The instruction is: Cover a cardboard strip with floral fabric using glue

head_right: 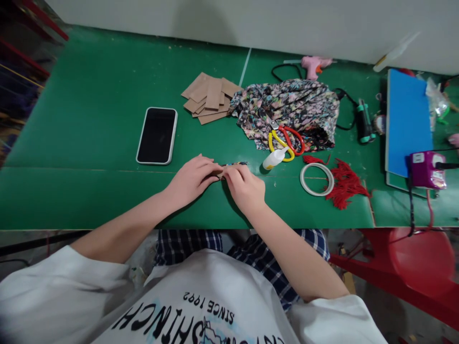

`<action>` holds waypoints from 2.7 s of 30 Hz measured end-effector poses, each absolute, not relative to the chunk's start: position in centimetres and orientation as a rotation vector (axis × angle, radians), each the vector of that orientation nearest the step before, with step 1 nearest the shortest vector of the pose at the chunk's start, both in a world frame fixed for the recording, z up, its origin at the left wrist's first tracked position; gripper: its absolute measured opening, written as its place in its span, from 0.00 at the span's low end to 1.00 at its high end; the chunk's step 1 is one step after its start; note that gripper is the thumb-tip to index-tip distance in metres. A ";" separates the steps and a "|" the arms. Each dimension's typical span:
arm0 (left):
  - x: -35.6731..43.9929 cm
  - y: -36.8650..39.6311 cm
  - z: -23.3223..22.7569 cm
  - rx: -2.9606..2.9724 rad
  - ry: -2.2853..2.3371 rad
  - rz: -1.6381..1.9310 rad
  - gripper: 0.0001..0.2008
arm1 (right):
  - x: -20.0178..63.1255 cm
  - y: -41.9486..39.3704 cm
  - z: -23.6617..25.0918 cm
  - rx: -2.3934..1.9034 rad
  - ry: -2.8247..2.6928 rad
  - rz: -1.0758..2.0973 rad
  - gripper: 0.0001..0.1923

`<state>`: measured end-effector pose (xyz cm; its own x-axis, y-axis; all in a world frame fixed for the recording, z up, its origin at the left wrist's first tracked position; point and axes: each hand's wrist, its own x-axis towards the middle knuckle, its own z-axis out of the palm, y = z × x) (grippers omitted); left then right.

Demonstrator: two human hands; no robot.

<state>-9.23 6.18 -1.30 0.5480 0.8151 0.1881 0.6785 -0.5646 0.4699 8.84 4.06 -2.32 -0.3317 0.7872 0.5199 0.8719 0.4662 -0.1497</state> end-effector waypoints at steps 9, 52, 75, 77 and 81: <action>-9.1 6.1 -1.5 2.455 1.242 0.564 0.08 | 9.2 2.6 -2.2 -1.170 -2.402 -0.300 0.11; -8.9 6.3 -1.6 2.442 1.261 0.596 0.03 | 8.9 3.1 -2.7 -1.365 -2.423 -0.021 0.14; -9.5 6.5 -1.2 2.505 1.187 0.510 0.05 | 12.4 3.9 -1.8 -1.500 -2.336 0.155 0.13; -9.6 6.6 -1.2 2.512 1.170 0.504 0.05 | 12.9 3.9 -1.8 -1.472 -2.349 0.119 0.12; -9.8 6.4 -1.2 2.519 1.150 0.520 0.06 | 14.0 4.0 -2.0 -1.463 -2.360 0.057 0.12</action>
<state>-9.83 6.42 -1.15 0.6090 0.7698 0.1913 0.6523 -0.6233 0.4314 13.96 3.95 -2.05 -0.3975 0.8731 0.2822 0.8586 0.4624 -0.2215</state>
